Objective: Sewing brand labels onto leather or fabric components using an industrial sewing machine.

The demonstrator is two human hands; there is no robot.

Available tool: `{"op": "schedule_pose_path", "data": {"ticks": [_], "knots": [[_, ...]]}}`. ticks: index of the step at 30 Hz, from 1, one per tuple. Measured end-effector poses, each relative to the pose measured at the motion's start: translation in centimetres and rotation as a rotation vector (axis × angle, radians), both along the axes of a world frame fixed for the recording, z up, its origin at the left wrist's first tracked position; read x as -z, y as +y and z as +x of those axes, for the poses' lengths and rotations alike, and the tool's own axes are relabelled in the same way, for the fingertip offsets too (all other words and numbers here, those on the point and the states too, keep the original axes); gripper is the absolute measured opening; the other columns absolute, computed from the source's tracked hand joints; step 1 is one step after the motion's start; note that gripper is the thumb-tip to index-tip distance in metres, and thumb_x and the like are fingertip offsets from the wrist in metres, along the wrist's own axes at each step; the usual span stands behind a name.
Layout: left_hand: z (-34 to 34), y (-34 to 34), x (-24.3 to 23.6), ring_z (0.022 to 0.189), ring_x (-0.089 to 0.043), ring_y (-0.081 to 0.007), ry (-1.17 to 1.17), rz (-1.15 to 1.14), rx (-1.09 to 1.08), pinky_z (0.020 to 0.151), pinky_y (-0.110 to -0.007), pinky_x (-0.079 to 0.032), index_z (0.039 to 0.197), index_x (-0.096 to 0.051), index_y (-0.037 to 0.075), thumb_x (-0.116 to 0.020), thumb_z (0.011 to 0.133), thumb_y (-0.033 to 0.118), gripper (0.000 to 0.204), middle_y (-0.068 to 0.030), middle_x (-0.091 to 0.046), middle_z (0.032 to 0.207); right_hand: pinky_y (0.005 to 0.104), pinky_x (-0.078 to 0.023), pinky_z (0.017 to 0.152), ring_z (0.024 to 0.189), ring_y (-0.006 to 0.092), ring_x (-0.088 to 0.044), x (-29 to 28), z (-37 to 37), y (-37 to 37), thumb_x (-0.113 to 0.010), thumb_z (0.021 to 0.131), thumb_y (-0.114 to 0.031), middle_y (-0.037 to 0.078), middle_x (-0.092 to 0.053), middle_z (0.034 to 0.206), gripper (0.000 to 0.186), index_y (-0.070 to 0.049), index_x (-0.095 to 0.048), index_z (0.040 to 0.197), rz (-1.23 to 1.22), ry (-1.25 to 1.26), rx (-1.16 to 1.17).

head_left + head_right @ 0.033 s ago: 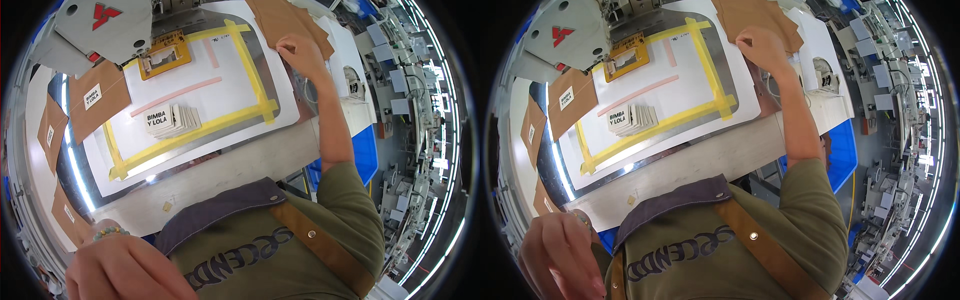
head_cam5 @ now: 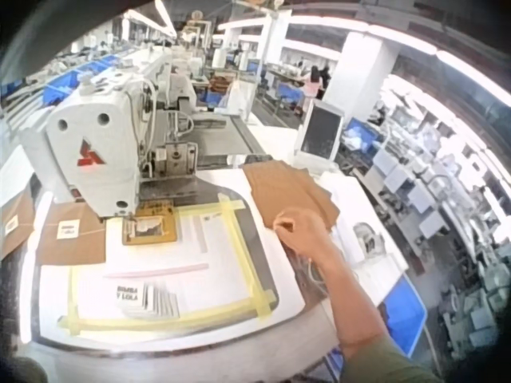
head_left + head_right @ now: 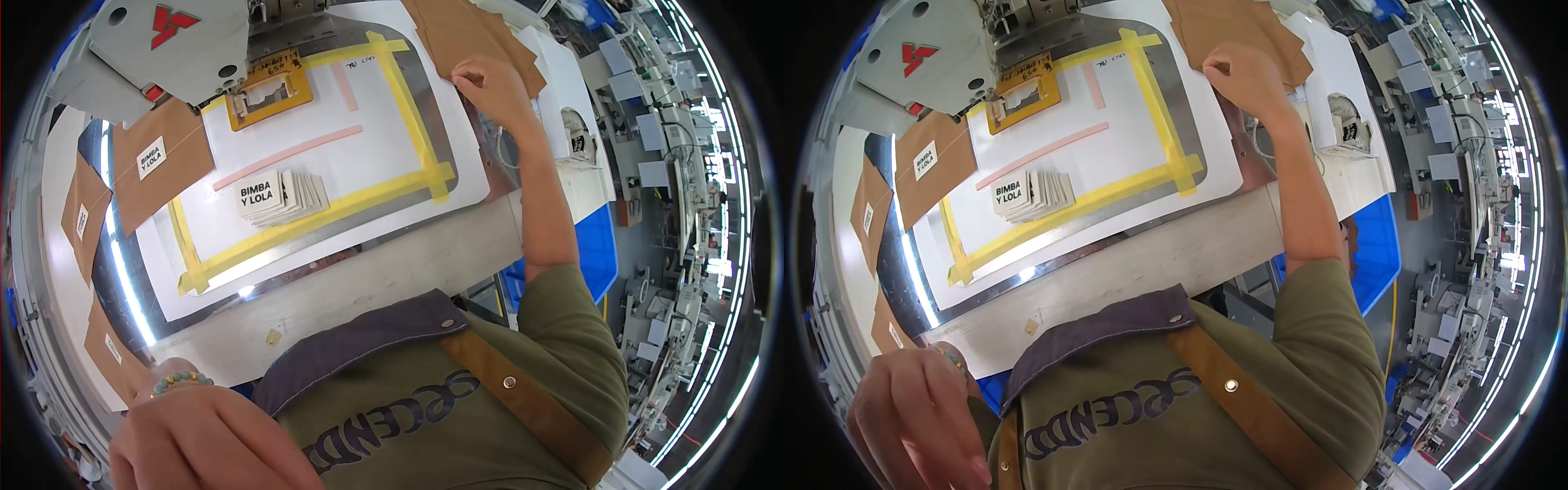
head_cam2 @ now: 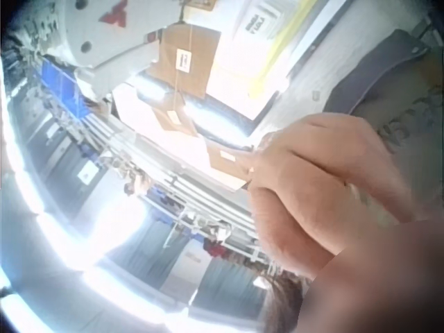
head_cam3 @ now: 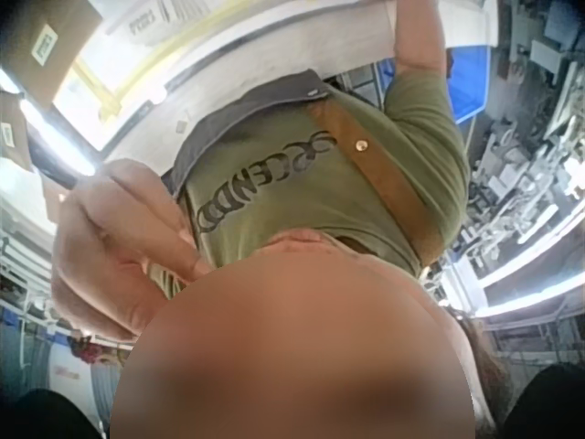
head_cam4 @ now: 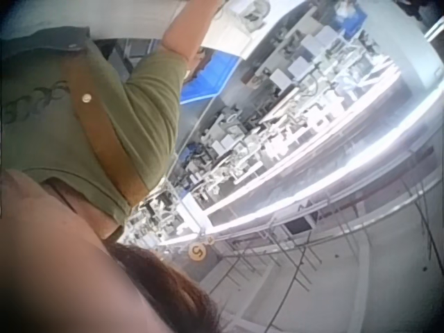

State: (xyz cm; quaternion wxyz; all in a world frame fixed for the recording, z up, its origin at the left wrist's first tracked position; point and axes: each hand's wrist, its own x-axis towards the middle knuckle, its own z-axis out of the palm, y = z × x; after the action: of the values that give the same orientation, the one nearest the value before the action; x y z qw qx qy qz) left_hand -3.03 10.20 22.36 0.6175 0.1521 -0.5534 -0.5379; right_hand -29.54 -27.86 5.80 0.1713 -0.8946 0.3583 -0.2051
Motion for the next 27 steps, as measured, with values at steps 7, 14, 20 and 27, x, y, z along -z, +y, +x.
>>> {"op": "schedule_pose_path", "data": {"ticks": [7, 14, 20, 27], "knots": [[-0.3, 0.4, 0.4, 0.102, -0.078, -0.0198, 0.052, -0.001, -0.025, 0.084, -0.028, -0.058, 0.098, -0.069, 0.017, -0.083, 0.095, 0.007, 0.018, 0.0041, -0.077, 0.119, 0.0323, -0.060, 0.086, 0.091, 0.0194, -0.075, 0.1, -0.1, -0.1, -0.075, 0.097, -0.013, 0.004, -0.080, 0.105, 0.015, 0.000, -0.080, 0.103, 0.029, -0.005, 0.013], [1.7, 0.6, 2.2, 0.110, -0.077, -0.0233, -0.013, -0.101, 0.201, 0.096, -0.032, -0.060, 0.106, -0.070, 0.017, -0.081, 0.096, 0.007, 0.018, 0.0007, -0.076, 0.125, 0.0327, -0.060, 0.087, 0.094, 0.0208, -0.074, 0.0, 0.0, -0.8, -0.076, 0.096, -0.013, 0.005, -0.079, 0.106, 0.014, 0.000, -0.080, 0.102, 0.069, 0.047, -0.022], [4.8, -2.3, 6.8, 0.093, -0.074, -0.0189, -0.138, -0.262, 0.258, 0.075, -0.026, -0.058, 0.104, -0.081, 0.015, -0.094, 0.090, 0.022, 0.020, -0.0022, -0.075, 0.110, 0.0342, -0.060, 0.086, 0.094, 0.0245, -0.074, -0.6, -0.1, 1.1, -0.076, 0.095, -0.012, 0.005, -0.077, 0.105, 0.014, -0.002, -0.079, 0.103, -0.162, 0.106, -0.080], [5.9, -0.6, 9.5, 0.092, -0.073, -0.0224, -0.183, 0.159, -0.381, 0.079, -0.033, -0.061, 0.101, -0.072, 0.010, -0.085, 0.099, 0.036, 0.029, -0.0109, -0.074, 0.099, 0.0331, -0.062, 0.081, 0.090, 0.0246, -0.074, -0.4, -0.3, 0.5, -0.075, 0.096, -0.011, 0.005, -0.077, 0.105, 0.013, -0.001, -0.078, 0.103, -0.157, 0.123, -0.062]]}}
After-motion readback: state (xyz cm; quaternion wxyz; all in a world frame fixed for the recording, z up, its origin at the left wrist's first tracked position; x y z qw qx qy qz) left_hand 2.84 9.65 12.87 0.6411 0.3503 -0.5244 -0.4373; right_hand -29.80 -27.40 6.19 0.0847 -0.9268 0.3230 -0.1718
